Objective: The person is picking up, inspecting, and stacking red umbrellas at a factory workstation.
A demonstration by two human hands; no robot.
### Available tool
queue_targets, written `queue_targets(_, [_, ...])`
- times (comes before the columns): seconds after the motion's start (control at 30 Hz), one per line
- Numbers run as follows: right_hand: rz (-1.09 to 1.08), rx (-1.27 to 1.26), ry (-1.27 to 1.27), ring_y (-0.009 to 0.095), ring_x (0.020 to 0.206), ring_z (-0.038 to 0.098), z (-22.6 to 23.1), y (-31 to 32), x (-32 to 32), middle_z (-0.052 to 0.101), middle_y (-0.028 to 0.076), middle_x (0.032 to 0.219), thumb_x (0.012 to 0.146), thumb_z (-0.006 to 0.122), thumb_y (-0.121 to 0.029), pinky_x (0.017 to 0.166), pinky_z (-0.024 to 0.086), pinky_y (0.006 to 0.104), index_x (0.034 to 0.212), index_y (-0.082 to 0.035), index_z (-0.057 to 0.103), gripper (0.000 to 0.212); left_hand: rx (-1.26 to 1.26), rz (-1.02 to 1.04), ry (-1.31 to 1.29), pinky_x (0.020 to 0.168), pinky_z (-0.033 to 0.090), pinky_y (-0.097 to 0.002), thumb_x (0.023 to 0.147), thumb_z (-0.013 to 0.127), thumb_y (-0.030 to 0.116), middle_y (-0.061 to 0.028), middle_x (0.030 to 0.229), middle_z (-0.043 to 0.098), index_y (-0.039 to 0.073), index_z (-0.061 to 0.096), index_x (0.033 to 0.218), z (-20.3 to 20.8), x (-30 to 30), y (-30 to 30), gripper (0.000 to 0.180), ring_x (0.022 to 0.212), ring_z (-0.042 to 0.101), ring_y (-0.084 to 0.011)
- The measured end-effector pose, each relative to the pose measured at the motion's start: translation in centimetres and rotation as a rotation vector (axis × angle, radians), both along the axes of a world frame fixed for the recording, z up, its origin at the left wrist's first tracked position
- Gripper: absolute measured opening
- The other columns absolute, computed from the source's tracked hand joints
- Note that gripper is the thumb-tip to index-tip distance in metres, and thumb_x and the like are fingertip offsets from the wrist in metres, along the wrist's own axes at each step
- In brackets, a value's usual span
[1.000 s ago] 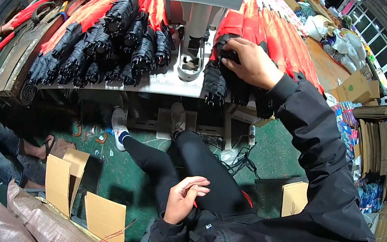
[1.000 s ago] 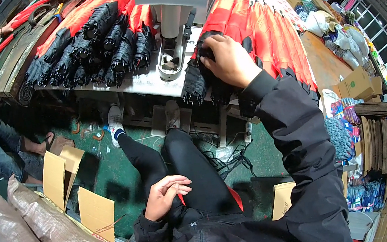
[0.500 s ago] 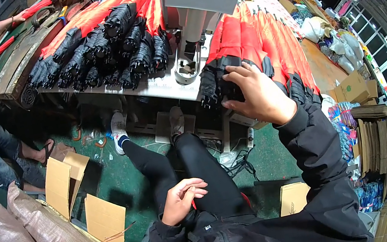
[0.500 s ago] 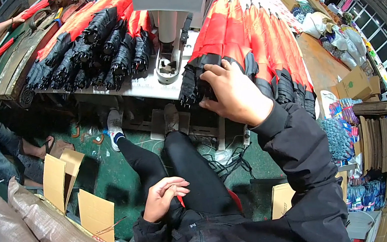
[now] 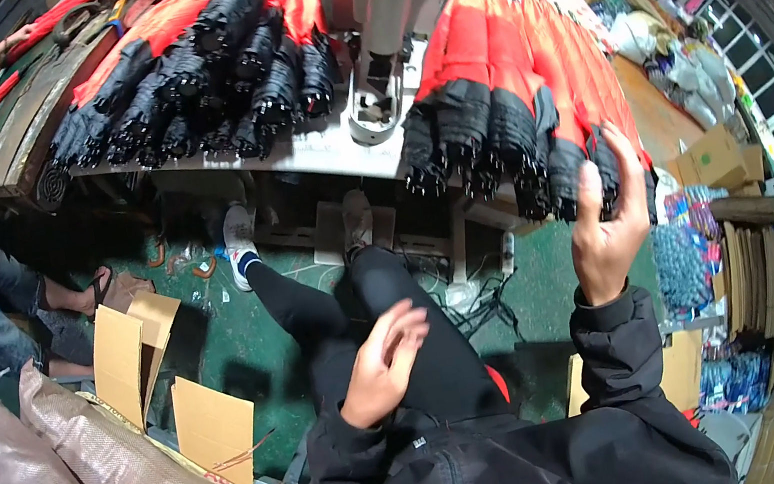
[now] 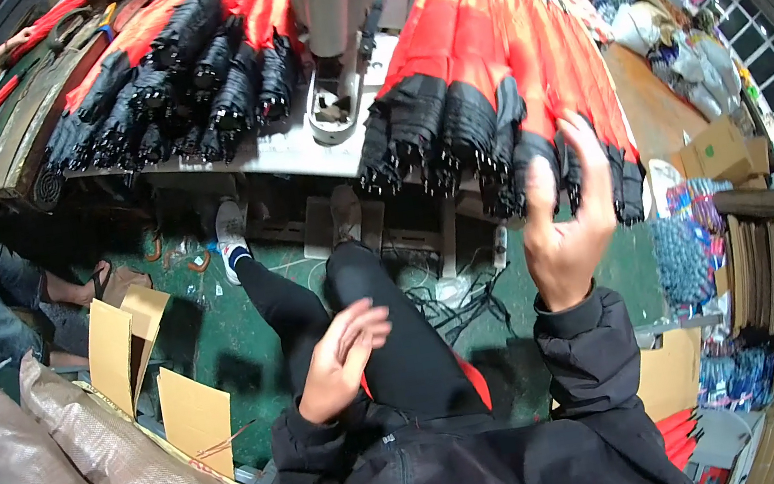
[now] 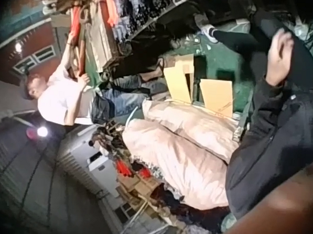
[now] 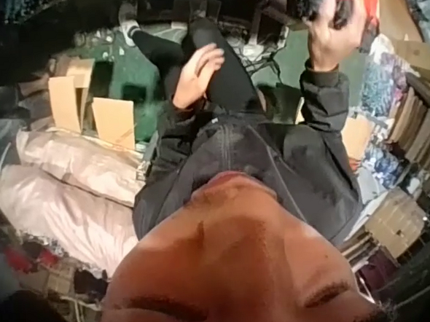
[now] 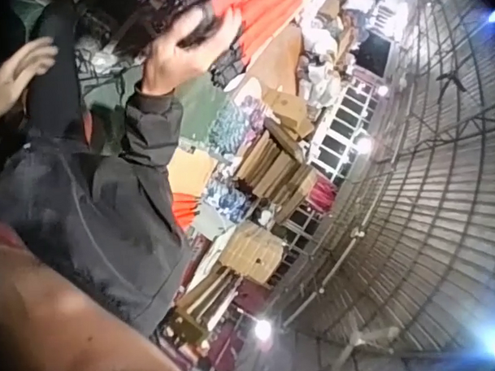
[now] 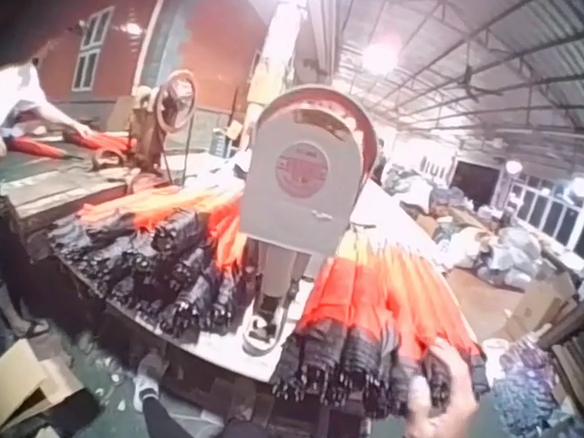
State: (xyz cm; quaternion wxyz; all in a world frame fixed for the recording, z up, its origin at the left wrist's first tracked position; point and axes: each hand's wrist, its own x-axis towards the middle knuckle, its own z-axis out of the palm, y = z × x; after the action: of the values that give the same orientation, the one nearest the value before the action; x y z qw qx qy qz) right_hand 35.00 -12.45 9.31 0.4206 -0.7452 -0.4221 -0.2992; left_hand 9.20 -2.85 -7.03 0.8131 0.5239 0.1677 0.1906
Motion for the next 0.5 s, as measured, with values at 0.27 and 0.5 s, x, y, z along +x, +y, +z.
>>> queue_targets(0.27, [-0.129, -0.091, -0.176, 0.046, 0.147, 0.037, -8.6, -3.2, 0.6, 0.047, 0.025, 0.15, 0.094, 0.067, -0.025, 0.124, 0.018, 0.0613, 0.14, -0.001, 0.053, 0.053, 0.284, 0.354, -0.048, 0.125, 0.025, -0.0391, 0.109, 0.052, 0.015, -0.0281, 0.168, 0.021, -0.005, 0.003, 0.164, 2.3, 11.7, 3.1, 0.076, 0.156, 0.026, -0.0342])
queue_targets(0.5, [-0.179, 0.117, -0.276, 0.047, 0.144, 0.039, -13.4, 0.4, 4.8, 0.045, 0.023, 0.147, 0.096, 0.066, -0.025, 0.121, 0.012, 0.0696, 0.143, -0.009, 0.046, 0.054, 0.109, 0.414, -0.045, 0.127, 0.018, -0.0406, 0.112, 0.049, 0.024, -0.0319, 0.17, 0.002, -0.006, -0.012, 0.162, 6.6, 16.2, -0.2, 0.085, 0.158, 0.015, -0.0388])
